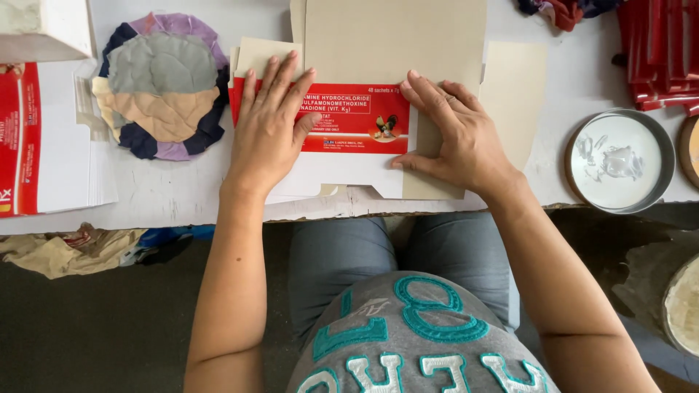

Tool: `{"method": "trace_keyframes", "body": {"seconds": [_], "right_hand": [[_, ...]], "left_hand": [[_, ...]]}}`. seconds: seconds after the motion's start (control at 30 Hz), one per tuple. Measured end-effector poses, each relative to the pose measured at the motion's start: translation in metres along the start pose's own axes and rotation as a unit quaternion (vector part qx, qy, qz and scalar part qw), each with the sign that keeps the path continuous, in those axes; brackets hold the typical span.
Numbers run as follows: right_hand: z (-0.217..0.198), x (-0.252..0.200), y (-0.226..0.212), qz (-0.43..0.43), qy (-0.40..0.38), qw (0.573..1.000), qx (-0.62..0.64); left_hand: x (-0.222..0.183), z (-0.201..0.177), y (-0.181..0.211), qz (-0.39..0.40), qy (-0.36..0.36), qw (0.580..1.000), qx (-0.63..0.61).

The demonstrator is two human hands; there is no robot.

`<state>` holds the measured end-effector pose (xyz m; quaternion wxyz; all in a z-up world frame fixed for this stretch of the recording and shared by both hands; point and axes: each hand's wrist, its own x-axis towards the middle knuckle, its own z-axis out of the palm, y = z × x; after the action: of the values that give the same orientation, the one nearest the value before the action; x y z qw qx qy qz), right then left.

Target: Manual folding and stacking of pharmaceutical cardboard boxes.

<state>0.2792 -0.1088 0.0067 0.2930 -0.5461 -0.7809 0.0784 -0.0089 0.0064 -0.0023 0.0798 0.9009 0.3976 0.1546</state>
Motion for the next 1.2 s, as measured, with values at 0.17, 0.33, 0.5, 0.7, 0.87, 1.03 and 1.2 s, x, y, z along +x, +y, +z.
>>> {"method": "trace_keyframes", "body": {"seconds": [0.17, 0.33, 0.5, 0.7, 0.87, 1.03, 1.2], "right_hand": [[-0.002, 0.002, -0.003, 0.002, -0.004, 1.0, -0.005], [-0.003, 0.001, 0.0, -0.003, 0.001, 1.0, -0.014], [-0.015, -0.006, -0.005, -0.008, 0.015, 0.999, 0.05], [-0.042, -0.101, 0.004, 0.098, 0.18, 0.978, -0.023], [-0.069, -0.195, 0.035, 0.3, 0.113, 0.887, -0.333], [-0.067, -0.221, 0.05, 0.319, 0.039, 0.877, -0.357], [-0.067, -0.219, 0.051, 0.334, 0.042, 0.877, -0.343]], "left_hand": [[0.009, -0.003, 0.001, 0.003, -0.032, 0.999, -0.003], [0.038, 0.006, 0.056, 0.025, 0.011, 0.999, 0.028], [0.055, 0.032, 0.089, 0.025, 0.078, 0.992, -0.096], [0.055, 0.035, 0.088, 0.016, 0.088, 0.994, -0.062], [0.052, 0.037, 0.088, 0.012, 0.095, 0.994, -0.058], [0.051, 0.039, 0.087, 0.004, 0.085, 0.994, -0.062], [0.053, 0.041, 0.085, 0.014, 0.094, 0.993, -0.066]]}}
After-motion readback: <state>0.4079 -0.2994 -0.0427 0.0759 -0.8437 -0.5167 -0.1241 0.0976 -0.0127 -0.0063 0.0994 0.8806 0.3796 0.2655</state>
